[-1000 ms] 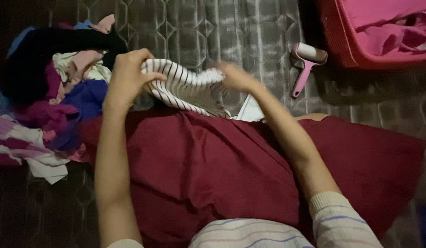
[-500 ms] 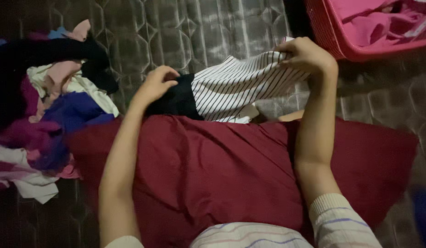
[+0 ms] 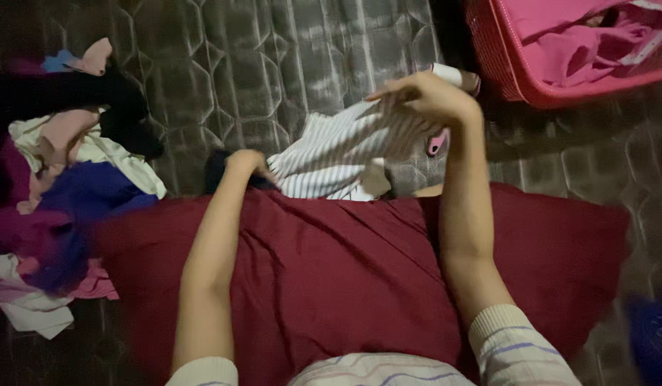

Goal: The person uses a lint roller to clean a pink long-sleeved shirt and then a striped shirt. The person rolls the tool over the fabric surfaces, flips the pink shirt to treat the back, and places the cleaned pink shirt into a pink laundry basket. The striped shirt is laid out and rolled over as well.

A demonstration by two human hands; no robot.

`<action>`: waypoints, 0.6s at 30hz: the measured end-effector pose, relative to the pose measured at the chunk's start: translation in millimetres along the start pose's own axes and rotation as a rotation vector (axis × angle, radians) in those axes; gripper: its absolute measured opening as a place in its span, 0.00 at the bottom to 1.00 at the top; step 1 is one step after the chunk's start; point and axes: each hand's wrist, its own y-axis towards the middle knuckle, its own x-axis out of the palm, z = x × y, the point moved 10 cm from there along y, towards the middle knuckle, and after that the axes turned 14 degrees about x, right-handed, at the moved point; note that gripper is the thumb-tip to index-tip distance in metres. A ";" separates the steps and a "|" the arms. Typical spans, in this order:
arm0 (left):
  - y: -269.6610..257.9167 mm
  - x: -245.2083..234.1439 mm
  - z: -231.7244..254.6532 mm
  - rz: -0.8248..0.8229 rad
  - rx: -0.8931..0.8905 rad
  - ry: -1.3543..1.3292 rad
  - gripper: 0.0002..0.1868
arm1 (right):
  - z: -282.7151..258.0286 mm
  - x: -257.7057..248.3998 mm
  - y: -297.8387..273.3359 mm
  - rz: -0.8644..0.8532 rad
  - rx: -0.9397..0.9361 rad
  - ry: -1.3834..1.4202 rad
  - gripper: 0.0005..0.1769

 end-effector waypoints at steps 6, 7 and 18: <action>-81.2 -37.0 -16.5 0.100 -0.189 -0.012 0.66 | -74.8 45.0 9.4 -0.087 -0.495 0.082 0.39; -87.0 -49.1 -8.1 0.208 -0.116 -0.016 0.66 | -80.8 50.2 6.7 -0.107 -0.524 0.075 0.39; -164.2 -113.1 202.4 0.740 1.203 -0.173 0.24 | -96.2 66.1 -36.1 -0.421 -0.555 -0.100 0.41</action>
